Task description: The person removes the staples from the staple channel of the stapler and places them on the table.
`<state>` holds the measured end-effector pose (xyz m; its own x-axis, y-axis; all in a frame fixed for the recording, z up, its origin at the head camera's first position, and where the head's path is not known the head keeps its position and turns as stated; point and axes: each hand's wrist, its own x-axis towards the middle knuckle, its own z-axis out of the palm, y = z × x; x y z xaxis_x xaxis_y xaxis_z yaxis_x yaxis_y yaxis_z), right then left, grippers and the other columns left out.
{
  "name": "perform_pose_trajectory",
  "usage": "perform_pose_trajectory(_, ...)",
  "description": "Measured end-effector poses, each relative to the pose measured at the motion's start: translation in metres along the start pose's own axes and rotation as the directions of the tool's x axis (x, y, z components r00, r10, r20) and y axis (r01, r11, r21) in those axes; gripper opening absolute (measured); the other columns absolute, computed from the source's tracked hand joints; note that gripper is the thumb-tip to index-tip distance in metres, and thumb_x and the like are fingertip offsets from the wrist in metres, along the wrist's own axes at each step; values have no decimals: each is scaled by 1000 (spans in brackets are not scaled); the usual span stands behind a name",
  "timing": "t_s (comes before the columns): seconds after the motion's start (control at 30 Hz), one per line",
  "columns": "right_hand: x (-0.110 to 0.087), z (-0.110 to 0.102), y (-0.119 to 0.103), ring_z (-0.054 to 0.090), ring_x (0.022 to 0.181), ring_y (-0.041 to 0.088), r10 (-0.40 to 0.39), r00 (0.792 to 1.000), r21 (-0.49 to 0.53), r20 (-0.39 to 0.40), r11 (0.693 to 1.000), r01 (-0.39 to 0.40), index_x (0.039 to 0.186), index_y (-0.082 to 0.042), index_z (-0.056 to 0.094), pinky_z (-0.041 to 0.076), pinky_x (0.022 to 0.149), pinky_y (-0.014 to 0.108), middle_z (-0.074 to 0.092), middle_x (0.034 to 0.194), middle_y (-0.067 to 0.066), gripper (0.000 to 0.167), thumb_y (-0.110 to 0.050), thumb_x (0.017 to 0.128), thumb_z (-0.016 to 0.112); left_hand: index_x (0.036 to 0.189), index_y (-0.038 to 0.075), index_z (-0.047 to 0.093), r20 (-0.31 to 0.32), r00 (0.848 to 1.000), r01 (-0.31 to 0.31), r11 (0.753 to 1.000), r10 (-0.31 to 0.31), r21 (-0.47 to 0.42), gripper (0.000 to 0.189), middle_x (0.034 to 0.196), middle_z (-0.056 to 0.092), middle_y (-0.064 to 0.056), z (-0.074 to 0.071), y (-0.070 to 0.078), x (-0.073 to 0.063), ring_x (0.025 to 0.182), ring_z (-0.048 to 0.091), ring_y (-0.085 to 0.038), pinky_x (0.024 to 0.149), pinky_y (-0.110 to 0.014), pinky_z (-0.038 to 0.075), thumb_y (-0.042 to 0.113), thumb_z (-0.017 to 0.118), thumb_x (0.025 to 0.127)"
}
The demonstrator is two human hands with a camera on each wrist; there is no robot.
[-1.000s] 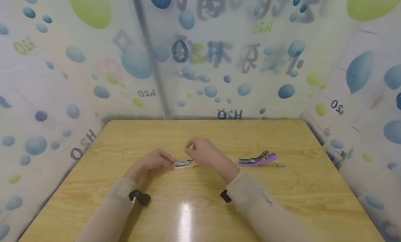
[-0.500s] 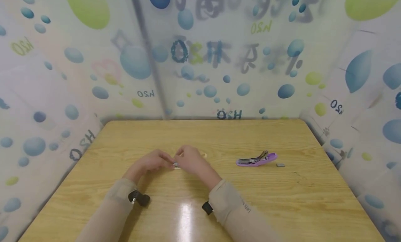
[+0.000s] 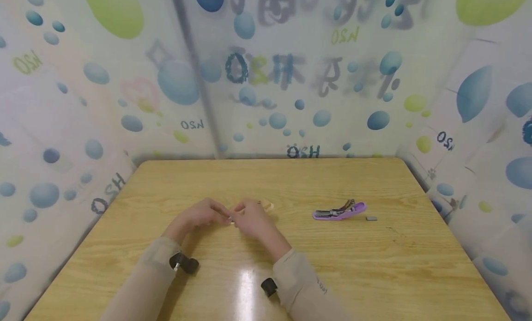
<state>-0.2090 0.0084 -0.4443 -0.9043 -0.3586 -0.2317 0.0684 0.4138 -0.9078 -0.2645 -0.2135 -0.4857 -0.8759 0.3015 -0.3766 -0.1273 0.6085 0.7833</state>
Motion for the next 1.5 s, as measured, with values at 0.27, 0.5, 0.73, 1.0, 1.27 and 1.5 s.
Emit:
perform_pose_trajectory(0.27,-3,4,8,48,58,11,-3,1000,6,-21,1000,3,137,4,59,40,52,24,73,92,14,39,-23,109,58,110,15,84,-9,1000,9,1000,-9,-3,26,93,75,6,0,-1,-2,48,29,-6,48,-23,29,23,88,86)
perform_pose_trajectory(0.5,-4,9,15,44,50,9,2,1000,4,10,1000,-2,137,5,58,37,46,21,72,88,11,38,-20,108,58,109,16,85,-22,1000,22,1000,-22,3,24,81,67,9,0,0,-1,50,30,-7,49,-24,29,23,88,86)
perform_pose_trajectory(0.73,-2,11,19,42,47,8,31,999,46,22,998,-32,140,7,55,35,44,20,69,84,10,40,-17,107,59,109,13,85,-27,1000,4,1000,-4,-3,25,85,68,9,1,1,-1,51,29,-7,51,-24,28,21,87,86)
perform_pose_trajectory(1.0,-2,16,20,44,49,8,49,998,74,24,996,-51,148,9,47,38,45,19,69,84,9,50,-17,107,60,109,13,84,-24,1000,13,1000,-13,-16,24,76,65,11,0,2,-2,49,29,-6,49,-23,28,20,87,86)
perform_pose_trajectory(1.27,-3,16,17,39,46,7,41,999,88,26,995,-43,147,7,46,35,43,20,61,74,4,46,-15,108,57,110,13,84,-24,1000,7,1000,-8,-11,25,85,71,9,0,3,-4,49,29,-6,49,-23,29,20,87,86)
perform_pose_trajectory(1.5,4,22,16,43,50,9,-15,998,-54,-63,998,12,135,1,57,37,47,22,59,72,0,35,-19,107,59,113,15,84,-15,1000,2,1000,-2,-4,28,87,71,9,0,0,-4,50,28,-7,49,-23,28,24,86,86)
